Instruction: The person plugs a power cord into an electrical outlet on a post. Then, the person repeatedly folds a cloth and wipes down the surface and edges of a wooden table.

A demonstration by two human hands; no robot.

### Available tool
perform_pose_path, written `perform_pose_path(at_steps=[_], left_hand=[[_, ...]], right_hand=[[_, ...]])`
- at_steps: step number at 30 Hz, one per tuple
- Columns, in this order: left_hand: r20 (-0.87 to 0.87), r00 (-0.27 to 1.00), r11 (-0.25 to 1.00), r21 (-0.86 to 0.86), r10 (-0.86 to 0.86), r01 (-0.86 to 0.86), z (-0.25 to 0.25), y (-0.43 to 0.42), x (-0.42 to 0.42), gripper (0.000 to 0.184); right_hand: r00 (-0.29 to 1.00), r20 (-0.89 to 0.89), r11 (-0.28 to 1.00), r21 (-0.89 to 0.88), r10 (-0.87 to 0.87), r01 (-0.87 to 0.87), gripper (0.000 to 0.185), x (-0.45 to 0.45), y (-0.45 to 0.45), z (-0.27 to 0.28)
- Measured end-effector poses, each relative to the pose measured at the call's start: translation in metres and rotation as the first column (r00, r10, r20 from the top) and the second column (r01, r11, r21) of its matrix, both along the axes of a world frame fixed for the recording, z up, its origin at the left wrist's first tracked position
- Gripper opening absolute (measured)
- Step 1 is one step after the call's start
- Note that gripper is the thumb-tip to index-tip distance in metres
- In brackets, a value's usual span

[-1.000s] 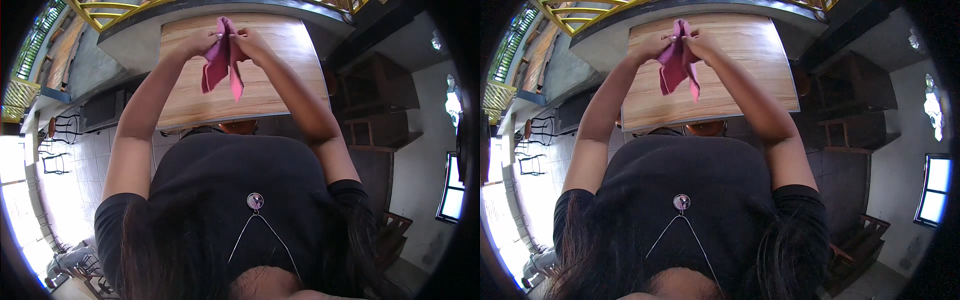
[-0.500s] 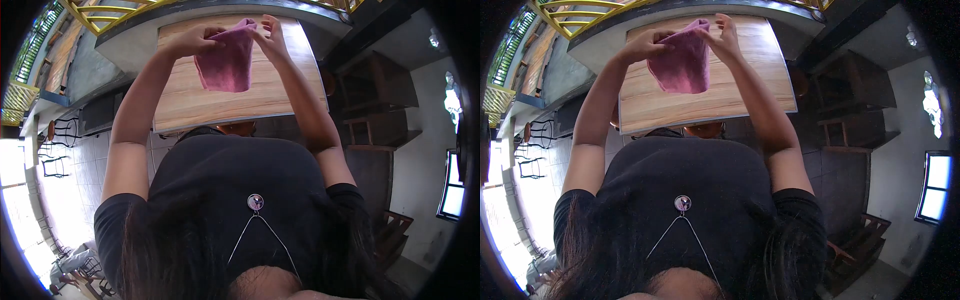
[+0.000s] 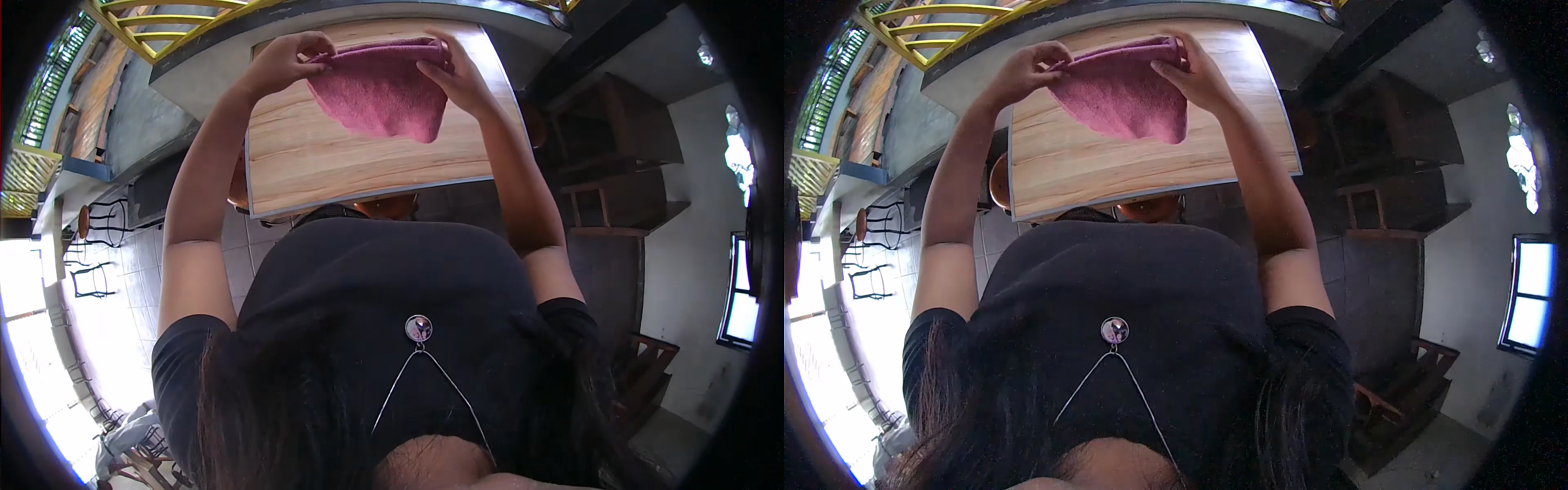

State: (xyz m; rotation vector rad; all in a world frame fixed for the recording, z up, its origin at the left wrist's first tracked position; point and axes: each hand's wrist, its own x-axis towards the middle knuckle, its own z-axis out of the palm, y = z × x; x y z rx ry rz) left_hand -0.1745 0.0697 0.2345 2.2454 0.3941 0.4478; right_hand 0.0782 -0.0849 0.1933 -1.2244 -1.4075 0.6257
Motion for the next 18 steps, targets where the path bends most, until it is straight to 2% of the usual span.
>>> perform_pose_path(at_steps=[2, 3, 4, 5, 6, 7, 8, 9, 10, 11, 12, 13, 15, 16, 17, 18], left_hand=[[-0.008, 1.0, 1.0, -0.012, 0.021, -0.021, -0.004, 0.004, 0.001, 0.022], [-0.023, 1.0, 0.997, 0.079, -0.002, 0.004, -0.009, 0.011, 0.004, 0.026], [-0.04, 0.999, 0.986, 0.167, -0.024, 0.03, -0.013, 0.017, 0.007, 0.031], [-0.043, 0.999, 0.987, 0.159, -0.024, 0.031, -0.016, 0.02, 0.012, 0.031], [-0.002, 0.998, 0.98, 0.191, 0.057, -0.056, -0.018, 0.02, 0.018, 0.031], [0.043, 0.99, 0.965, 0.221, 0.137, -0.143, -0.021, 0.018, 0.024, 0.031], [0.053, 0.982, 0.95, 0.246, 0.183, -0.191, -0.016, 0.008, 0.025, 0.034], [0.051, 0.982, 0.951, 0.243, 0.183, -0.19, -0.017, 0.0, 0.025, 0.034], [0.114, 0.979, 0.901, 0.384, 0.17, -0.201, -0.021, -0.008, 0.022, 0.034], [0.175, 0.974, 0.83, 0.514, 0.146, -0.217, -0.026, -0.012, 0.022, 0.035], [0.174, 0.979, 0.794, 0.578, 0.107, -0.19, -0.04, -0.015, 0.018, 0.033], [0.132, 0.984, 0.838, 0.519, 0.118, -0.17, -0.057, -0.024, 0.012, 0.028], [0.085, 0.994, 0.865, 0.493, 0.061, -0.095, -0.098, -0.043, 0.002, 0.016], [0.056, 0.998, 0.848, 0.529, -0.001, -0.029, -0.124, -0.052, -0.003, 0.014], [-0.032, 0.997, 0.83, 0.552, -0.065, 0.072, -0.159, -0.056, -0.007, 0.01], [-0.097, 0.986, 0.824, 0.541, -0.134, 0.165, -0.205, -0.058, -0.013, 0.005]], right_hand=[[0.988, 0.144, 0.995, 0.081, 0.049, -0.061, 0.029, 0.001, -0.002, 0.009], [0.989, 0.142, 0.995, 0.077, 0.051, -0.062, 0.029, 0.003, 0.0, 0.009], [0.957, 0.29, 1.0, 0.004, 0.028, -0.031, 0.028, 0.01, 0.006, 0.008], [0.902, 0.431, 0.998, -0.066, 0.018, 0.012, 0.028, 0.017, 0.014, 0.005], [0.857, 0.514, 0.999, 0.051, -0.033, 0.007, 0.026, 0.022, 0.021, -0.002], [0.859, 0.512, 0.999, 0.044, -0.031, 0.009, 0.026, 0.026, 0.023, -0.011], [0.834, 0.542, 0.993, 0.105, -0.101, 0.052, 0.026, 0.025, 0.024, -0.012], [0.806, 0.567, 0.982, 0.167, -0.171, 0.09, 0.026, 0.021, 0.025, -0.01], [0.781, 0.573, 0.962, 0.242, -0.246, 0.125, 0.027, 0.016, 0.02, -0.01], [0.782, 0.573, 0.963, 0.237, -0.245, 0.128, 0.027, 0.011, 0.012, -0.013], [0.759, 0.591, 0.946, 0.309, -0.273, 0.1, 0.027, 0.006, 0.004, -0.02], [0.737, 0.605, 0.923, 0.377, -0.303, 0.07, 0.027, 0.001, -0.005, -0.028], [0.733, 0.64, 0.948, 0.319, -0.229, 0.017, 0.026, -0.009, -0.024, -0.072], [0.846, 0.528, 0.992, 0.125, -0.074, 0.009, 0.02, -0.006, -0.025, -0.129], [0.726, 0.687, 0.996, 0.091, -0.045, -0.024, 0.016, -0.014, -0.039, -0.155], [0.763, 0.642, 0.997, -0.049, 0.074, -0.056, 0.018, -0.022, -0.054, -0.187]])
